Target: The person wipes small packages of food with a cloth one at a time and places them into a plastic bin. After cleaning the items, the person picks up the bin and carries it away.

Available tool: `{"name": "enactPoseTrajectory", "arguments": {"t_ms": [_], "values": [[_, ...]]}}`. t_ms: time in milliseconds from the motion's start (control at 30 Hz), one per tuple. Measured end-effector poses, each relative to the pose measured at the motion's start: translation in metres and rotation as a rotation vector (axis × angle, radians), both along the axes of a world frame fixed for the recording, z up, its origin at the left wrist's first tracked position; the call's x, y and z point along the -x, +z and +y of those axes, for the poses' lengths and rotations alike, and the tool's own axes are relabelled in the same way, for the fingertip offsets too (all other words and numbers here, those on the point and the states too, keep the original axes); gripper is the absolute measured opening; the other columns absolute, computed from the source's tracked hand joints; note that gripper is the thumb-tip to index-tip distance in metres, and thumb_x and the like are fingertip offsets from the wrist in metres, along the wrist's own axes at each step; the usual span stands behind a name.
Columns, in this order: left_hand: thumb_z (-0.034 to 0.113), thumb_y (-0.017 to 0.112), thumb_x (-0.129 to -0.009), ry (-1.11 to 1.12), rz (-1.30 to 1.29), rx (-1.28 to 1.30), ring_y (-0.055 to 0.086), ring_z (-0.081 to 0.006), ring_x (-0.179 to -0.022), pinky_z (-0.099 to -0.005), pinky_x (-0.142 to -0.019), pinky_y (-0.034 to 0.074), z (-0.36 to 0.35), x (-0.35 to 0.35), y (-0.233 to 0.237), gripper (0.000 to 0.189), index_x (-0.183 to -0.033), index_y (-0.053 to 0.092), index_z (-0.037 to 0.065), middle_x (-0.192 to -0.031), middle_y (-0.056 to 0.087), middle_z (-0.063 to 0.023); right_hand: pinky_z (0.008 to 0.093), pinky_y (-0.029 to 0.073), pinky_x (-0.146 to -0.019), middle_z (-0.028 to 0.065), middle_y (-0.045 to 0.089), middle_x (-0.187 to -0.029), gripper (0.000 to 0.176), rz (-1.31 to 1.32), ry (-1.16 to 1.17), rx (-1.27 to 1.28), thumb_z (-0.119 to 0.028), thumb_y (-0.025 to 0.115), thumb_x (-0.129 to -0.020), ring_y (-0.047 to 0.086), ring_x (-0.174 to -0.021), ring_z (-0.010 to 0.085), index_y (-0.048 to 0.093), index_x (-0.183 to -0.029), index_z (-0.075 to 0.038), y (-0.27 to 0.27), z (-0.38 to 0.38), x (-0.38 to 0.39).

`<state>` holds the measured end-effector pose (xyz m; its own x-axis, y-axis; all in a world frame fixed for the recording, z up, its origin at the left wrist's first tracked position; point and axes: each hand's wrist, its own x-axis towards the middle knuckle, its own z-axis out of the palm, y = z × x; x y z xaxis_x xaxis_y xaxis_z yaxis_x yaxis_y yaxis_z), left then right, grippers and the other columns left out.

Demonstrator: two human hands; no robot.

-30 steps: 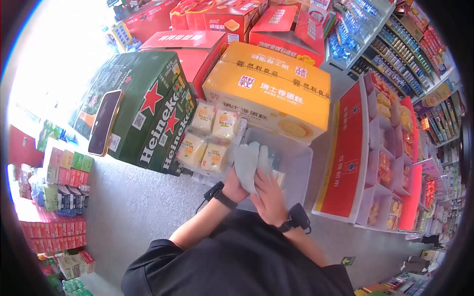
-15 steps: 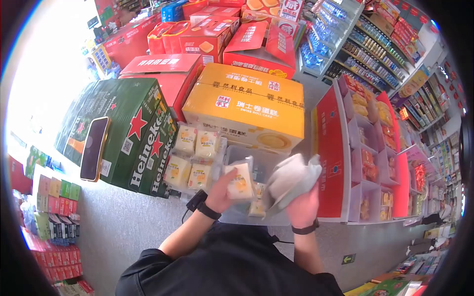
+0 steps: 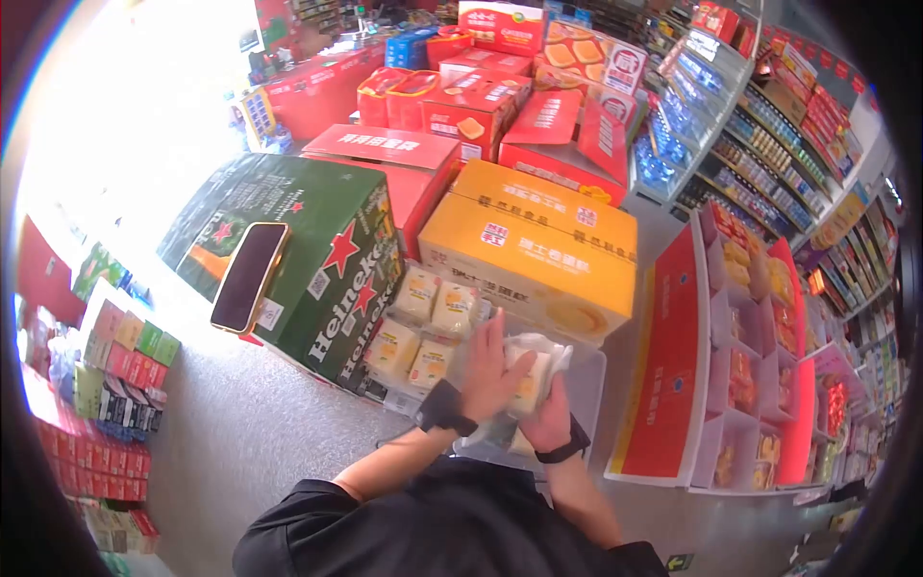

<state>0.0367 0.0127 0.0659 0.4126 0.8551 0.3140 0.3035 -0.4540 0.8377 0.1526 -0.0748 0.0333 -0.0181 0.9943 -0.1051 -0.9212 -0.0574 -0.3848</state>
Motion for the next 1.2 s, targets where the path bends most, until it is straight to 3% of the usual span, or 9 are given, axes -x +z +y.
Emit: {"name": "enactPoseTrajectory", "arguments": {"t_ms": [67, 267, 367, 533, 733, 767, 833, 1033, 1200], "values": [[0.033, 0.062, -0.094, 0.128, 0.122, -0.201, 0.045, -0.0398, -0.128, -0.0469, -0.111, 0.033, 0.0, 0.012, 0.023, 0.07, -0.147, 0.034, -0.003, -0.137, 0.048, -0.0258, 0.0453, 0.032, -0.116, 0.0124, 0.046, -0.148, 0.057, -0.146, -0.074, 0.139, -0.044, 0.022, -0.107, 0.044, -0.136, 0.0295, 0.035, -0.149, -0.008, 0.024, 0.005, 0.011], [0.023, 0.066, -0.09, -0.285, -0.141, -0.01, 0.018, -0.0365, -0.151, -0.0461, -0.122, 0.012, -0.026, 0.009, 0.016, 0.072, -0.15, 0.035, -0.001, -0.157, 0.031, -0.0213, 0.0399, 0.035, -0.115, 0.0083, 0.045, -0.149, 0.056, -0.422, -0.144, 0.045, -0.044, 0.028, -0.108, 0.044, -0.137, 0.0249, 0.031, -0.153, -0.01, 0.027, 0.015, 0.003], [0.023, 0.064, -0.089, -0.305, -0.173, -0.058, 0.016, -0.0368, -0.152, -0.0519, -0.121, 0.004, -0.039, 0.003, 0.016, 0.068, -0.147, 0.038, -0.001, -0.157, 0.033, -0.0212, 0.0391, 0.034, -0.115, 0.0092, 0.045, -0.149, 0.06, -0.264, -0.133, 0.019, -0.047, 0.028, -0.108, 0.045, -0.136, 0.0251, 0.032, -0.152, -0.008, 0.024, 0.025, -0.005], [0.018, 0.058, -0.088, -0.238, -0.298, -0.13, 0.02, -0.0385, -0.15, -0.0518, -0.121, 0.005, -0.012, 0.001, 0.011, 0.062, -0.145, 0.041, -0.002, -0.155, 0.036, -0.0215, 0.0391, 0.033, -0.116, 0.009, 0.045, -0.149, 0.057, -0.224, -0.035, 0.104, -0.044, 0.03, -0.108, 0.044, -0.136, 0.0238, 0.033, -0.152, -0.008, 0.039, 0.013, 0.011], [0.009, 0.058, -0.089, -0.28, -0.273, -0.059, 0.03, -0.0366, -0.145, -0.047, -0.118, 0.022, 0.007, 0.005, 0.009, 0.057, -0.144, 0.044, 0.001, -0.154, 0.034, -0.0203, 0.038, 0.032, -0.115, 0.0075, 0.044, -0.149, 0.049, -0.766, -0.085, 0.031, -0.024, 0.039, -0.105, 0.041, -0.138, 0.0201, 0.034, -0.151, -0.01, 0.043, -0.023, 0.027], [0.009, 0.058, -0.09, -0.272, -0.236, -0.051, 0.032, -0.0347, -0.144, -0.0454, -0.117, 0.025, 0.005, 0.006, 0.006, 0.056, -0.144, 0.044, 0.001, -0.154, 0.034, -0.0192, 0.0372, 0.033, -0.114, 0.0086, 0.045, -0.148, 0.052, -0.518, -0.087, 0.109, -0.012, 0.046, -0.1, 0.042, -0.137, 0.0203, 0.034, -0.15, -0.007, 0.04, -0.025, 0.025], [0.01, 0.057, -0.093, -0.255, -0.16, -0.038, 0.036, -0.031, -0.141, -0.0423, -0.115, 0.029, -0.001, 0.009, -0.003, 0.055, -0.145, 0.043, 0.002, -0.153, 0.035, -0.0169, 0.0392, 0.032, -0.115, 0.0084, 0.046, -0.148, 0.049, -0.036, -0.126, 0.194, -0.027, 0.045, -0.105, 0.042, -0.137, 0.0222, 0.037, -0.148, -0.005, 0.024, -0.025, 0.017], [0.018, 0.044, -0.104, -0.417, -0.748, 0.93, 0.038, -0.0183, -0.136, -0.0345, -0.115, 0.028, -0.033, 0.0, -0.041, 0.05, -0.151, 0.036, 0.003, -0.15, 0.039, -0.0088, 0.0373, 0.03, -0.116, 0.0075, 0.048, -0.147, 0.054, -0.398, -0.344, 0.012, -0.042, 0.032, -0.109, 0.043, -0.136, 0.0208, 0.04, -0.146, -0.003, 0.035, -0.023, 0.008], [0.023, 0.038, -0.107, -0.41, -0.612, 0.635, 0.04, -0.0179, -0.135, -0.0316, -0.114, 0.029, -0.049, -0.002, -0.035, 0.047, -0.15, 0.038, 0.003, -0.145, 0.045, -0.0097, 0.0295, 0.031, -0.111, 0.0067, 0.05, -0.14, 0.049, -0.782, -0.243, 0.183, -0.033, 0.032, -0.11, 0.044, -0.128, 0.0135, 0.044, -0.143, 0.002, 0.022, -0.006, -0.009]]}}
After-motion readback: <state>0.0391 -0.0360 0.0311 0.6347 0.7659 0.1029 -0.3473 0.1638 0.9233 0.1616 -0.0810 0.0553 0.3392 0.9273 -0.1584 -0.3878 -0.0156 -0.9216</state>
